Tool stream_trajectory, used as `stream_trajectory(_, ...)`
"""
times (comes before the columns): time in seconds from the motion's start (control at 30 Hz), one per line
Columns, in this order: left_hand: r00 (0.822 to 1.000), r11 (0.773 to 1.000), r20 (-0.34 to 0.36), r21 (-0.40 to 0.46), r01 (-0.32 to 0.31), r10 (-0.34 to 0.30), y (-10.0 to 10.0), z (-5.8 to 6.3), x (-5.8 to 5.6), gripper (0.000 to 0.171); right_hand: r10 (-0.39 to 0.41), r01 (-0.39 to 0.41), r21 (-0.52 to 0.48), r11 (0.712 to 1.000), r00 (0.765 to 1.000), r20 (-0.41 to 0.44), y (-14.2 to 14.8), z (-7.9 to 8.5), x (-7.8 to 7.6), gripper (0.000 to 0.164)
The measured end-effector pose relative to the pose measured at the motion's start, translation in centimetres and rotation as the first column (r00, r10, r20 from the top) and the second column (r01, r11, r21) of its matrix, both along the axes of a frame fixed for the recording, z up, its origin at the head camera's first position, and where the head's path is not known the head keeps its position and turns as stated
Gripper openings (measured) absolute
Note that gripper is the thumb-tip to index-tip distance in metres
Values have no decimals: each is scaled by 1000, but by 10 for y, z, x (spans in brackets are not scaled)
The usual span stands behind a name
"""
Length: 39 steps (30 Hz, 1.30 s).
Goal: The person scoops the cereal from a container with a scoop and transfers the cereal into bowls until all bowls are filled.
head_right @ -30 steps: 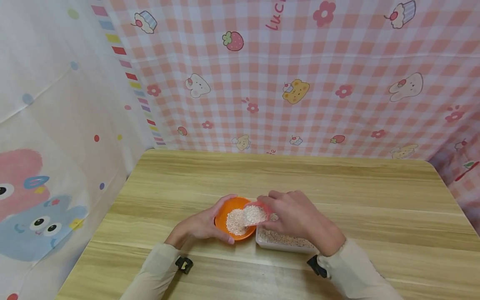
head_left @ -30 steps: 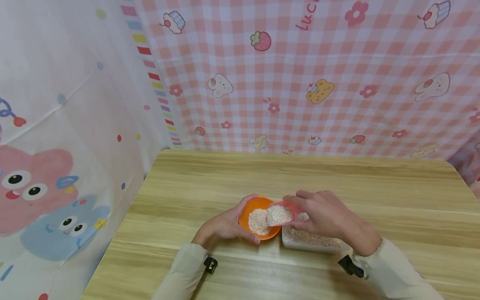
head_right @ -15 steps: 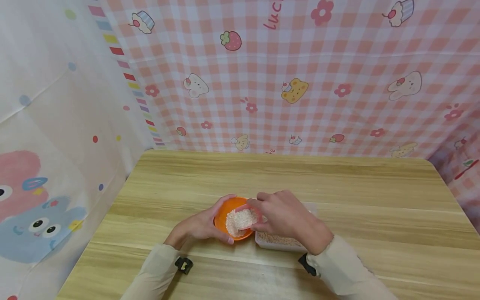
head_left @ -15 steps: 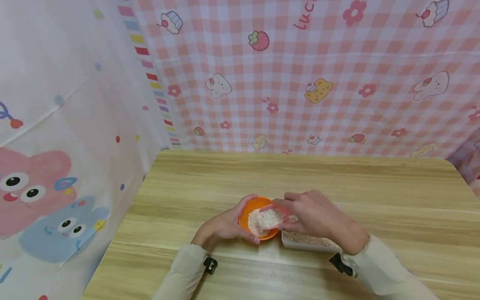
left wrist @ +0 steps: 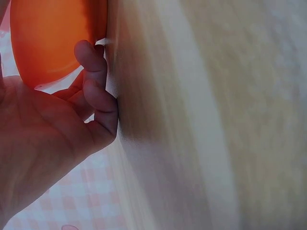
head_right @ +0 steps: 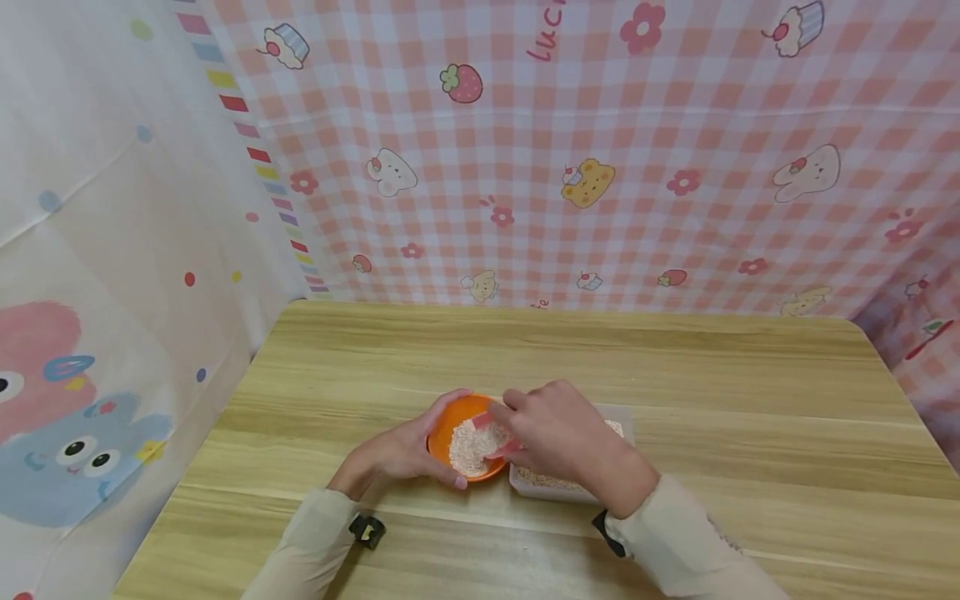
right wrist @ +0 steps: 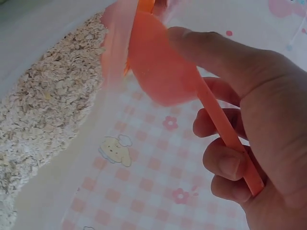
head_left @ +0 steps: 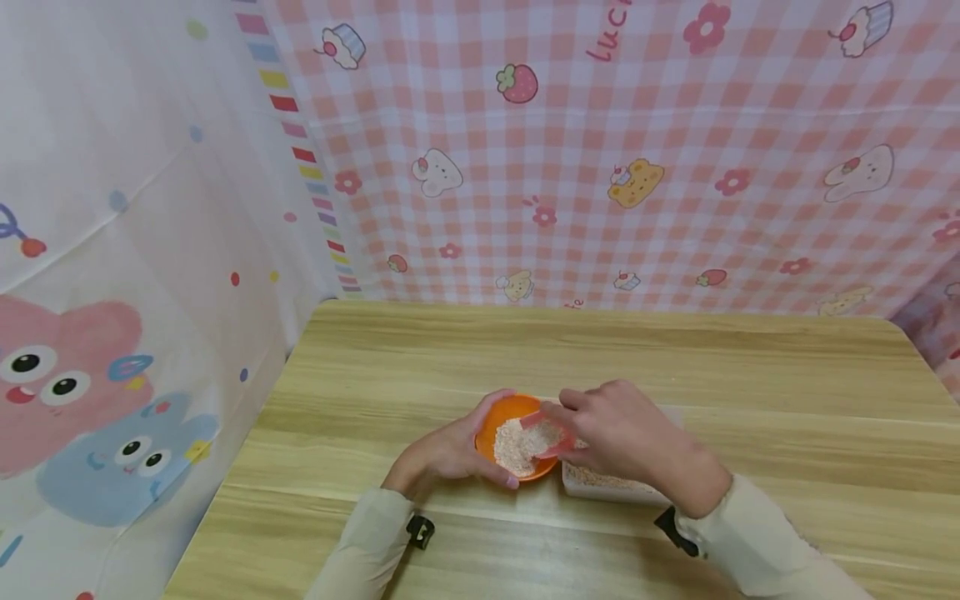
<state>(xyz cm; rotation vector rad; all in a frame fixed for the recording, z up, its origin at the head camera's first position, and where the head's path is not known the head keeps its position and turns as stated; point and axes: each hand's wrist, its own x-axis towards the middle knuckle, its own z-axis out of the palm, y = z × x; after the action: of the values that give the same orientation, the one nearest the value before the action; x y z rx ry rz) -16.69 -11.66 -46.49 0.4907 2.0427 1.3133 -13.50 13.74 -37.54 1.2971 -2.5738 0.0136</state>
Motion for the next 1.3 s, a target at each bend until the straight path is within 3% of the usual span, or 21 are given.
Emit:
stream_trajectory(0.23,999,998,-39,-58,-4,1,-1,0,0,111,11,-7,56,998,997,-81,-4,4,2,49)
stream_trajectory(0.53,999,1000,-38,-28,0,-1,-1,0,0,111,-8,16,62,998,992,-129,3,10,5,52)
stream_trajectory(1.0,995,993,-103,-118,-19,7,-2,4,3,117,-75,70,-93,993,996,-55,45,17,11,55)
stream_trajectory(1.3,991,992,-134,-129,-10,-8,-1,6,3,123,-133,128,-101,987,990,-50,72,15,19,55)
